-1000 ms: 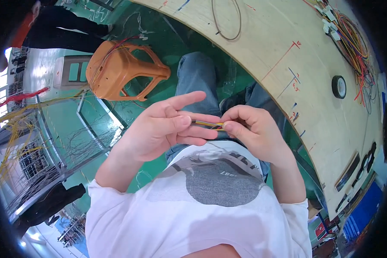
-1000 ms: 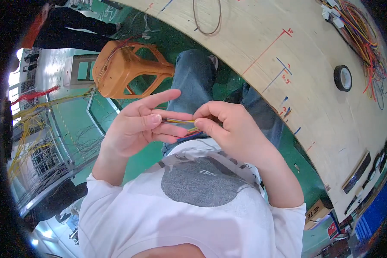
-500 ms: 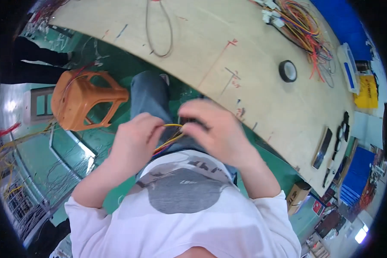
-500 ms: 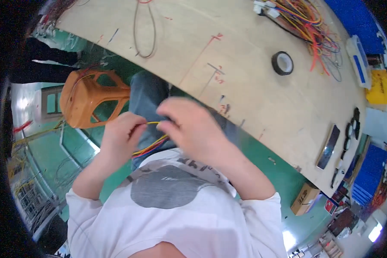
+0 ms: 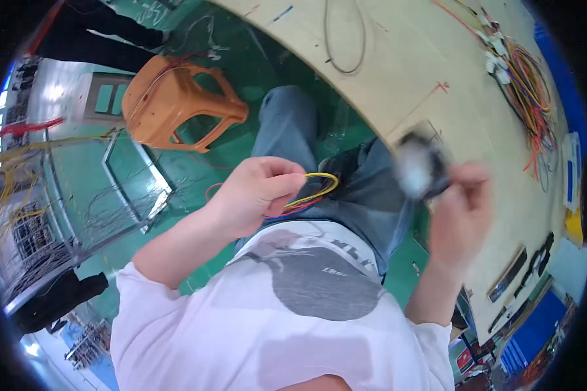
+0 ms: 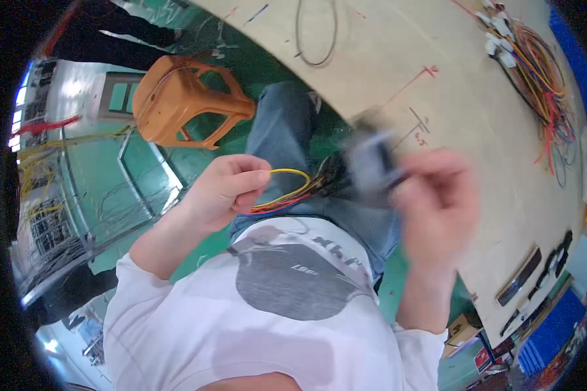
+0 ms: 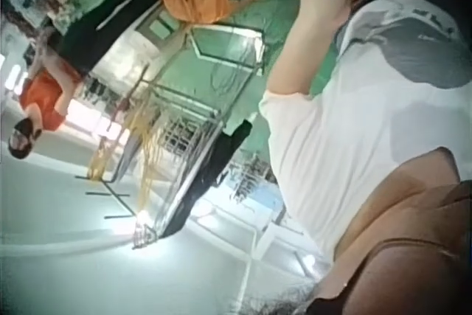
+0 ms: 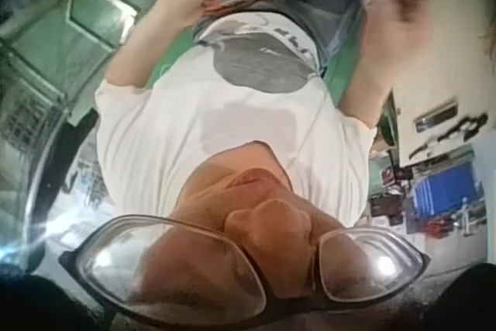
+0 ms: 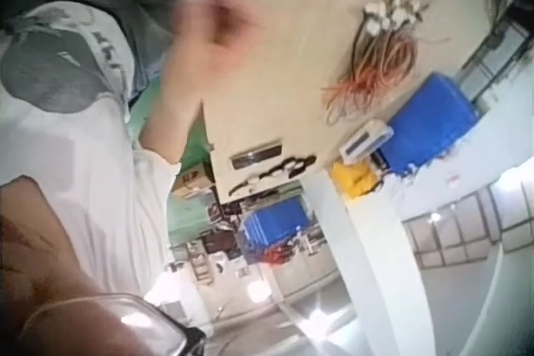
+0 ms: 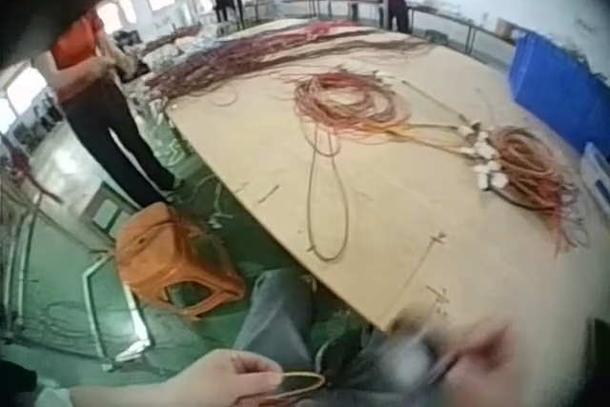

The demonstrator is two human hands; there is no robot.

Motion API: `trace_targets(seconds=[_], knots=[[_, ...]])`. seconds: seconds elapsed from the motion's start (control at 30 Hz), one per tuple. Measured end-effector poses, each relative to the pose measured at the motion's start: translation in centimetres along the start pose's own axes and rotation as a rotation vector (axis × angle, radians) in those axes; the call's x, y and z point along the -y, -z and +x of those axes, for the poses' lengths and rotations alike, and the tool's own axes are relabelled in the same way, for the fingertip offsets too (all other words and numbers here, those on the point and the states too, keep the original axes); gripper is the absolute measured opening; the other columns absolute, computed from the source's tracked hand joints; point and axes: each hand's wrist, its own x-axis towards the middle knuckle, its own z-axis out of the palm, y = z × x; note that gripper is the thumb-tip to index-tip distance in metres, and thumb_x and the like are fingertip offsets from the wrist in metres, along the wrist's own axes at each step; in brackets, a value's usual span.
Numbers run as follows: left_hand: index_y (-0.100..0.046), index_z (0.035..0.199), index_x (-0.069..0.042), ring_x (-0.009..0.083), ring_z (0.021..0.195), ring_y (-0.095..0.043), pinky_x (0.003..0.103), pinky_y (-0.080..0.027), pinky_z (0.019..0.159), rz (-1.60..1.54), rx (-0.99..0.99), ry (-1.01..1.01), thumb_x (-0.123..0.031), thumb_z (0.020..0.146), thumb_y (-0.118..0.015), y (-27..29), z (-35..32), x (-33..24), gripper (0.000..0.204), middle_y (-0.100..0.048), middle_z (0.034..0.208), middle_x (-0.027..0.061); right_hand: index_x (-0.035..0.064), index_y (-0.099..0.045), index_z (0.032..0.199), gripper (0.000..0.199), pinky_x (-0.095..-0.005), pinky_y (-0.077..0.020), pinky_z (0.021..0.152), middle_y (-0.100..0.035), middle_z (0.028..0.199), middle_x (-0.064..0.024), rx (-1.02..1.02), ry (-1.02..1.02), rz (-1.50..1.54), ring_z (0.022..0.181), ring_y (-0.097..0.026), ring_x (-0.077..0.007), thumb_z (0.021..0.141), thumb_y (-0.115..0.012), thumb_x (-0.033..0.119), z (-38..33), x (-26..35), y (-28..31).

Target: Apply electrical tape to specific sections of wire harness assemblies.

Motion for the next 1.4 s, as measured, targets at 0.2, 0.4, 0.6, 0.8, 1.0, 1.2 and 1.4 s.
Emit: trace_targets(seconds=[0.2, 0.4, 0.6, 0.8, 1.0, 1.2, 1.4], knots=[[-0.054, 0.084, 0.001, 0.0019, 0.046, -0.035, 0.017, -0.023, 0.039, -0.001, -0.03, -0.08, -0.007, 0.076, -0.056, -0.3, -0.7, 0.3, 0.011, -0.047, 0.062, -0.0026, -0.0007, -0.048, 0.09, 0.024, -0.025, -0.0415, 0.072, -0.056, 0.087, -0.0118, 0.365, -0.239, 0.328, 0.079, -0.053, -0.0148, 0.069, -0.057, -0.01, -3.9, -2.6, -4.5], [-0.055, 0.085, 0.001, 0.0009, 0.046, -0.036, 0.016, -0.024, 0.04, -0.001, -0.032, -0.129, -0.007, 0.078, -0.055, 0.2, -1.0, 0.6, 0.011, -0.048, 0.062, -0.0028, -0.0007, -0.051, 0.086, 0.019, -0.0244, -0.042, 0.069, -0.056, 0.087, -0.0119, 0.347, -0.206, 0.183, 0.078, -0.053, -0.0141, 0.069, -0.057, -0.009, -4.0, -2.7, -4.8], [-0.055, 0.084, 0.001, 0.0013, 0.046, -0.034, 0.016, -0.023, 0.04, 0.03, -0.083, -0.2, -0.006, 0.076, -0.057, -0.3, -1.2, 0.8, 0.011, -0.049, 0.063, -0.0021, -0.0013, -0.056, 0.084, 0.018, -0.024, -0.0423, 0.066, -0.057, 0.082, -0.0104, 0.328, -0.094, 0.002, 0.073, -0.054, -0.0149, 0.068, -0.059, -0.008, -4.0, -2.6, -5.1], [-0.056, 0.083, 0.0, 0.0006, 0.05, -0.039, 0.015, -0.028, 0.042, 0.155, -0.127, -0.322, -0.005, 0.075, -0.058, -0.2, -1.4, 0.9, 0.01, -0.053, 0.069, -0.0006, -0.0014, -0.058, 0.091, 0.025, -0.0243, -0.0419, 0.064, -0.058, 0.08, -0.01, 0.374, -0.026, -0.101, 0.07, -0.054, -0.0164, 0.067, -0.06, -0.006, -3.9, -2.6, -5.1], [-0.056, 0.083, 0.0, 0.0018, 0.057, -0.045, 0.014, -0.035, 0.048, 0.219, -0.13, -0.377, -0.004, 0.076, -0.057, -0.2, -1.9, 0.8, 0.009, -0.055, 0.071, 0.0, -0.0009, -0.056, 0.099, 0.032, -0.0283, -0.0412, 0.067, -0.057, 0.083, -0.0113, 0.488, 0.02, -0.179, 0.071, -0.054, -0.0206, 0.068, -0.056, -0.004, -3.7, -2.8, -5.4], [-0.057, 0.079, 0.001, 0.0035, 0.058, -0.046, 0.017, -0.035, 0.049, 0.423, -0.128, -0.54, -0.003, 0.076, -0.056, -0.7, -2.2, 1.9, 0.005, -0.052, 0.071, 0.0006, 0.0017, -0.055, 0.101, 0.029, -0.0253, -0.0413, 0.068, -0.056, 0.084, -0.0094, 0.399, -0.178, -0.1, 0.073, -0.053, -0.0166, 0.072, -0.053, 0.0, -4.1, -3.7, -6.4], [-0.057, 0.078, 0.001, 0.0095, 0.055, -0.049, 0.021, -0.036, 0.046, 0.728, -0.157, -0.733, 0.001, 0.072, -0.057, -0.7, -2.4, 1.6, 0.006, -0.052, 0.069, 0.0054, 0.002, -0.056, 0.097, 0.021, -0.0221, -0.0417, 0.066, -0.058, 0.081, -0.0053, 0.321, -0.342, -0.029, 0.072, -0.053, -0.0104, 0.076, -0.056, 0.004, -4.0, -3.9, -7.4]])
